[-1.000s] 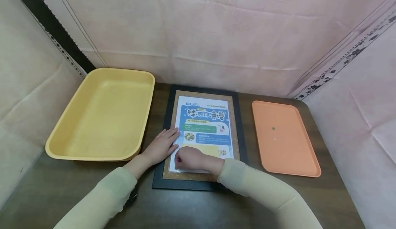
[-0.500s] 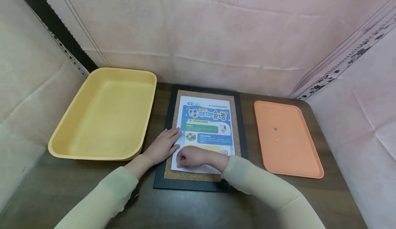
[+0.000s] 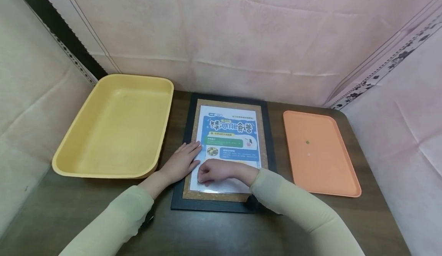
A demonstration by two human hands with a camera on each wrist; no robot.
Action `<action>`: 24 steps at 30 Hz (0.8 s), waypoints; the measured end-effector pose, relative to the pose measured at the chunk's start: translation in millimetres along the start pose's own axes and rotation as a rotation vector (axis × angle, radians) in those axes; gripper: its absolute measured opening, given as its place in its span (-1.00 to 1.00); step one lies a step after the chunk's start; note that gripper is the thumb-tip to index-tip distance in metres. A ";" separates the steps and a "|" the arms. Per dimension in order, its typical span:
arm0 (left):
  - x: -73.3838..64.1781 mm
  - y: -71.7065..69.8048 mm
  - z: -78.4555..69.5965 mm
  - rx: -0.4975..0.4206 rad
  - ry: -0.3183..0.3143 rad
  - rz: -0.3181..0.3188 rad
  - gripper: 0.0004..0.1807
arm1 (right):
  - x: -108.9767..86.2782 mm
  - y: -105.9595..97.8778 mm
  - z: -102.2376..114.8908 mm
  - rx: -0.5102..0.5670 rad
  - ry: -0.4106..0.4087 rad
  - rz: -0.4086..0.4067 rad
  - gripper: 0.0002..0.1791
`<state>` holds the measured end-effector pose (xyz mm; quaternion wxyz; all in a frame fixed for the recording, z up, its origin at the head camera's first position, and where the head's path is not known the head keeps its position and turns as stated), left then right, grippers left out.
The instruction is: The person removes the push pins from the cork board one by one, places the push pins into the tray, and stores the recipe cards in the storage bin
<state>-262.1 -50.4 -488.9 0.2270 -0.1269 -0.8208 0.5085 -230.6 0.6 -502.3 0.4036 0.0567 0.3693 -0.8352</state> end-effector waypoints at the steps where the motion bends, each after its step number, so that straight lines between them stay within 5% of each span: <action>1: 0.1 0.3 0.5 0.004 0.001 -0.001 -0.42 | -1.0 -1.3 -2.8 0.008 0.011 0.000 -0.80; 17: 0.6 3.8 2.1 0.021 -0.016 0.031 -0.40 | -50.8 -50.5 -55.8 0.126 0.112 -0.028 -0.69; 24: -0.2 3.9 2.4 0.017 -0.017 0.023 -0.40 | -86.7 -82.1 -84.6 0.210 0.213 -0.159 -0.68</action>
Point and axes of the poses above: each hand's wrist, its own x-axis towards the middle knuckle, its own y-axis out of the palm, z = x × y, the point moved 10 cm from there along x, towards the middle knuckle, and after that the axes turned 15 degrees about -z, right-handed, at the moved point
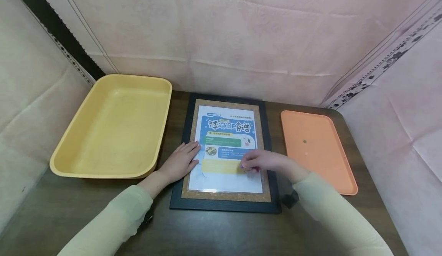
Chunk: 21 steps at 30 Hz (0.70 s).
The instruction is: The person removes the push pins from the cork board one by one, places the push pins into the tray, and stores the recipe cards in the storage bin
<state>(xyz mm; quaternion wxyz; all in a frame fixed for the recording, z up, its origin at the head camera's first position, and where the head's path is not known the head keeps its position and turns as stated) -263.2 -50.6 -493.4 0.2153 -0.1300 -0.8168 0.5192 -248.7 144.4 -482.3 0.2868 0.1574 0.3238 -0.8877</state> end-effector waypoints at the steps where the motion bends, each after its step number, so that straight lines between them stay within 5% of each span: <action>1: -0.1 0.2 0.2 0.000 -0.001 0.001 -0.40 | -3.7 -7.3 -5.1 0.010 0.005 -0.027 -0.67; 9: -0.4 0.7 0.3 0.002 -0.002 0.004 -0.40 | -36.1 -60.8 -51.9 0.023 0.019 -0.177 -0.59; 21: 0.0 -0.9 0.0 0.009 0.004 -0.017 -0.40 | -70.4 -106.5 -111.0 0.155 0.035 -0.210 -0.62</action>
Point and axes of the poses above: each hand's wrist, its own x-axis towards the middle knuckle, its own y-axis out of the palm, z = x × y, the point moved 10 cm from there along x, towards the middle knuckle, and after that the axes turned 15 degrees about -z, right-handed, at the moved point
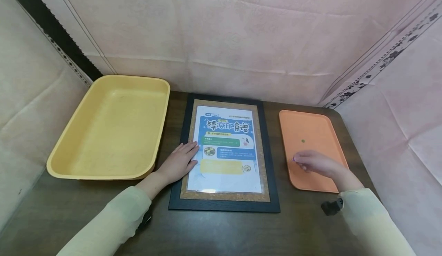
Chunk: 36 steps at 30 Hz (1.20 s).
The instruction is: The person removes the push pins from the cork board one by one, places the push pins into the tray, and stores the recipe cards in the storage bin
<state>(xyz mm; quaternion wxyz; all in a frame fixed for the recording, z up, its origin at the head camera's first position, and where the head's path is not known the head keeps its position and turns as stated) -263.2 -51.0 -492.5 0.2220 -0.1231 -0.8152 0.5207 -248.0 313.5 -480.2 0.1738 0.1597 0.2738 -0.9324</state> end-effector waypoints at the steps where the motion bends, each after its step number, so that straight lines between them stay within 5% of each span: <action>1: -0.1 0.0 -0.1 0.001 0.001 -0.001 -0.41 | -1.9 -4.2 -4.1 0.004 0.009 -0.009 -0.63; 18: 1.1 -2.3 -1.0 -0.005 -0.005 -0.019 -0.41 | -13.6 -53.0 -70.6 -0.008 0.256 -0.203 -0.73; 36: 0.4 -1.7 -0.6 -0.004 -0.010 -0.012 -0.41 | -10.2 -55.8 -80.0 -0.132 0.305 -0.306 -0.69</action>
Point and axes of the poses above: each hand's wrist, its own x-axis towards the middle knuckle, its own y-axis out of the palm, z = x × y, the point moved 10 cm from there along x, towards the middle knuckle, and after that the axes turned 15 degrees about -z, right-handed, at the moved point
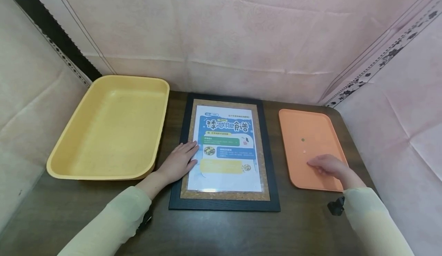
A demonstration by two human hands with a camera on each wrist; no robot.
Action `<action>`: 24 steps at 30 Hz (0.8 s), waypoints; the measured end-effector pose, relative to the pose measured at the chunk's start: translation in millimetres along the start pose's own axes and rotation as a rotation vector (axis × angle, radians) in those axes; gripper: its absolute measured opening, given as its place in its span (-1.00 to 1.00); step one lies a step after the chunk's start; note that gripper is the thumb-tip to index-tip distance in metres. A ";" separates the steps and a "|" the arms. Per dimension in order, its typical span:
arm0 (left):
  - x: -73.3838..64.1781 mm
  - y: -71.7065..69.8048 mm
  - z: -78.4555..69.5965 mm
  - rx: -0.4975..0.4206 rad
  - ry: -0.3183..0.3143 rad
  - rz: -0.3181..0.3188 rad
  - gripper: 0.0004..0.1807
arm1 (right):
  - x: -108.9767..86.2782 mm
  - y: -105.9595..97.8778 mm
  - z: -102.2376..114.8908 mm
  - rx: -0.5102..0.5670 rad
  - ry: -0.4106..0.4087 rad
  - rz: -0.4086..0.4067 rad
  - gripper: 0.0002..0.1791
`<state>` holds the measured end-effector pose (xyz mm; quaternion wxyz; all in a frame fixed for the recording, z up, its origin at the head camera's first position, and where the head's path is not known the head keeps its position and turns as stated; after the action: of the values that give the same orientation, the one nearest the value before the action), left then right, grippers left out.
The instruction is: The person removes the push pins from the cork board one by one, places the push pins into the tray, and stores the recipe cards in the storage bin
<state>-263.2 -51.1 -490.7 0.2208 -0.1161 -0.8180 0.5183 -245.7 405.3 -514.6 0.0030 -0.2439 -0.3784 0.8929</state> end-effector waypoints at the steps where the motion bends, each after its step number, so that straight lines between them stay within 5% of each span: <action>1: 0.2 -0.1 0.0 -0.002 -0.001 0.000 -0.41 | -0.1 -0.5 0.3 -0.004 -0.003 -0.005 -0.69; 13: 3.4 -1.0 1.4 -0.048 -0.045 0.003 -0.40 | -2.3 -17.5 2.0 -0.025 0.065 -0.087 -0.55; 18: 8.1 -3.8 4.1 -0.133 -0.131 -0.017 -0.40 | -6.5 -14.9 32.2 0.040 0.000 -0.118 -0.40; 24: 16.9 -10.6 2.5 -0.320 -0.260 -0.054 -0.42 | -20.0 13.3 84.0 0.104 -0.038 -0.080 -0.29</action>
<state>-278.8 -50.7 -477.9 0.1059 -0.0596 -0.9143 0.3864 -262.5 335.4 -465.1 0.0443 -0.2109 -0.3411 0.9150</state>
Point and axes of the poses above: each hand's wrist, its own x-axis towards the middle knuckle, its own y-axis out of the palm, z = x × y, the point moved 10 cm from there along x, towards the middle knuckle, and after that the axes turned 15 degrees about -z, right-handed, at the moved point
